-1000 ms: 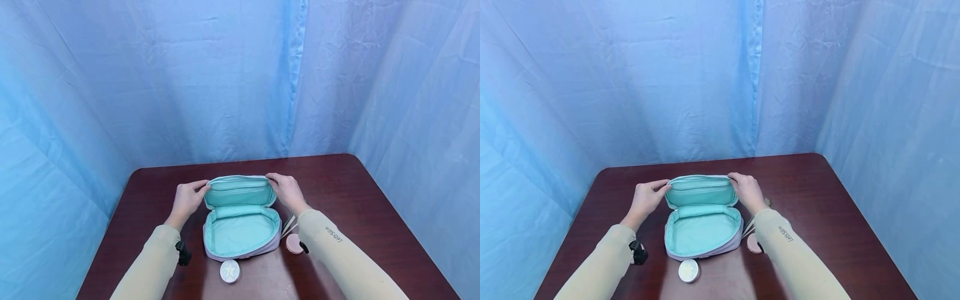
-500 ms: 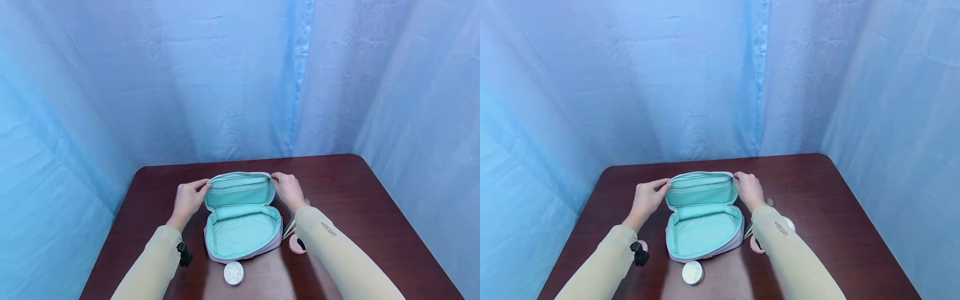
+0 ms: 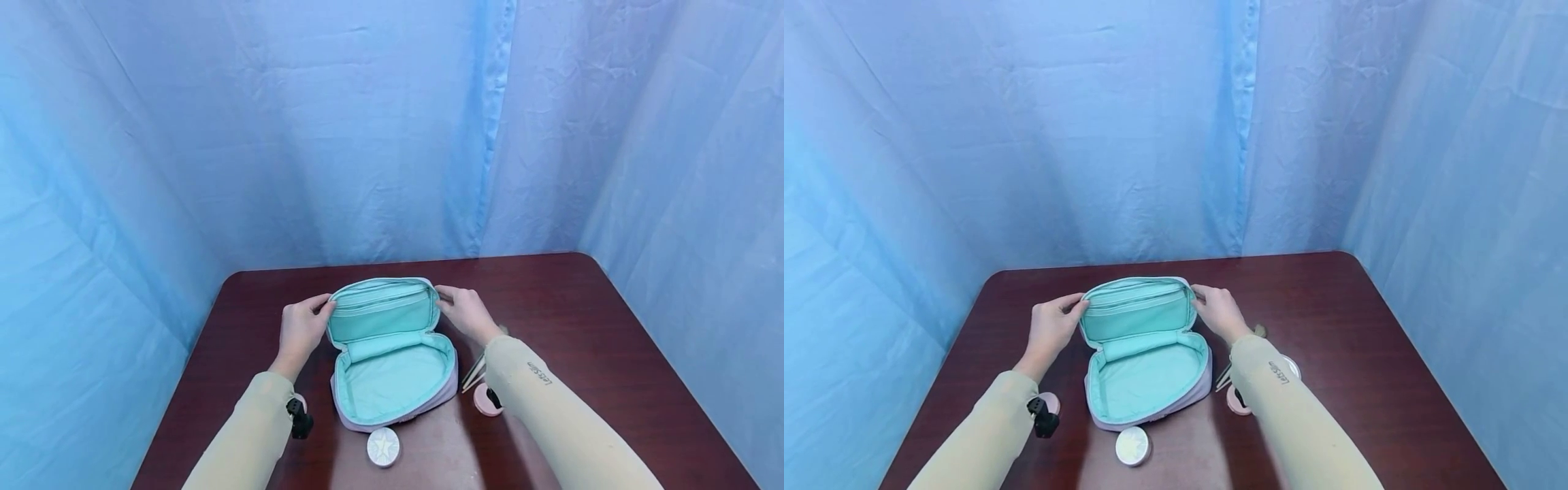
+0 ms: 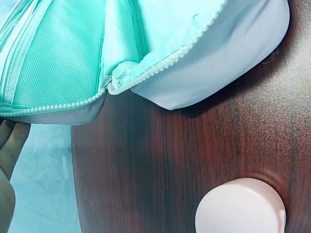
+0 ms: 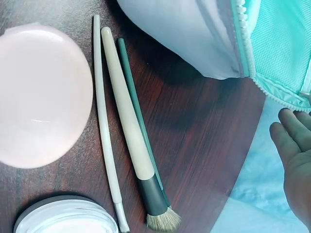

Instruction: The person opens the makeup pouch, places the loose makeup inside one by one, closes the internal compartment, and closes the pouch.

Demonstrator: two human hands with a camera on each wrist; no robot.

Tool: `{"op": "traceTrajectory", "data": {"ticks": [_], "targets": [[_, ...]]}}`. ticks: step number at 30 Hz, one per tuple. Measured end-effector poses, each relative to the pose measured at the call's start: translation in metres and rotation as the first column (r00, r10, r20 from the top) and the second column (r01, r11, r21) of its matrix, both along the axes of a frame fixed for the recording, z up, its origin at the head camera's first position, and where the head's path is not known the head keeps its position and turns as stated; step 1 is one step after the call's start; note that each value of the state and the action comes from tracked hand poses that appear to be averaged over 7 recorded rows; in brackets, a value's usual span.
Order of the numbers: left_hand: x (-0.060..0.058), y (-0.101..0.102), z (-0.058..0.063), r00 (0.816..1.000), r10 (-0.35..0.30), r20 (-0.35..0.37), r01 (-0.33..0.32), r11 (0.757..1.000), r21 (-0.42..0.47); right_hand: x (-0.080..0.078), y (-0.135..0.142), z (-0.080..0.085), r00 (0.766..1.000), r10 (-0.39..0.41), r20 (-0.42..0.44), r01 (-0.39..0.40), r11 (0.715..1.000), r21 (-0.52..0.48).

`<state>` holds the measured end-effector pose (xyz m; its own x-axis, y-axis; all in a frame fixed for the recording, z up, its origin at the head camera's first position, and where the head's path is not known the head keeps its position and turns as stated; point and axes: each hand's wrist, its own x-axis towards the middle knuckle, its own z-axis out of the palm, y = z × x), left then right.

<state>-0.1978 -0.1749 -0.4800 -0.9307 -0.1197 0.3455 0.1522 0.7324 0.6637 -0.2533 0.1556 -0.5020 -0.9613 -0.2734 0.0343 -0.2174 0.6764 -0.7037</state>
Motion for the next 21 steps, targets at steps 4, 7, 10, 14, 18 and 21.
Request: {"op": "traceTrajectory", "data": {"ticks": [4, 7, 10, 14, 18, 21], "targets": [[-0.001, -0.003, -0.001, 0.999, 0.023, 0.046, -0.024, 0.999, 0.032, 0.001, 0.006, -0.002, 1.000, 0.008, -0.008, -0.008, 1.000, 0.002], [-0.002, -0.006, -0.002, 0.997, 0.054, 0.063, -0.057, 0.997, 0.049, 0.003, 0.014, -0.003, 1.000, 0.016, -0.006, -0.016, 1.000, 0.002], [-0.004, -0.007, -0.003, 0.995, 0.081, 0.053, -0.084, 0.995, 0.063, 0.005, 0.025, -0.001, 1.000, 0.022, -0.002, -0.022, 1.000, 0.011], [-0.009, -0.008, -0.005, 0.995, 0.098, 0.026, -0.099, 0.993, 0.069, 0.008, 0.039, 0.001, 1.000, 0.023, -0.005, -0.023, 0.998, 0.050], [-0.013, -0.008, -0.006, 0.994, 0.109, 0.031, -0.111, 0.990, 0.085, 0.009, 0.053, 0.002, 1.000, 0.022, 0.014, -0.023, 0.997, 0.077], [-0.015, -0.010, -0.008, 0.989, 0.123, 0.079, -0.132, 0.984, 0.121, 0.011, 0.063, 0.000, 0.999, 0.018, 0.047, -0.022, 0.996, 0.081]]}}
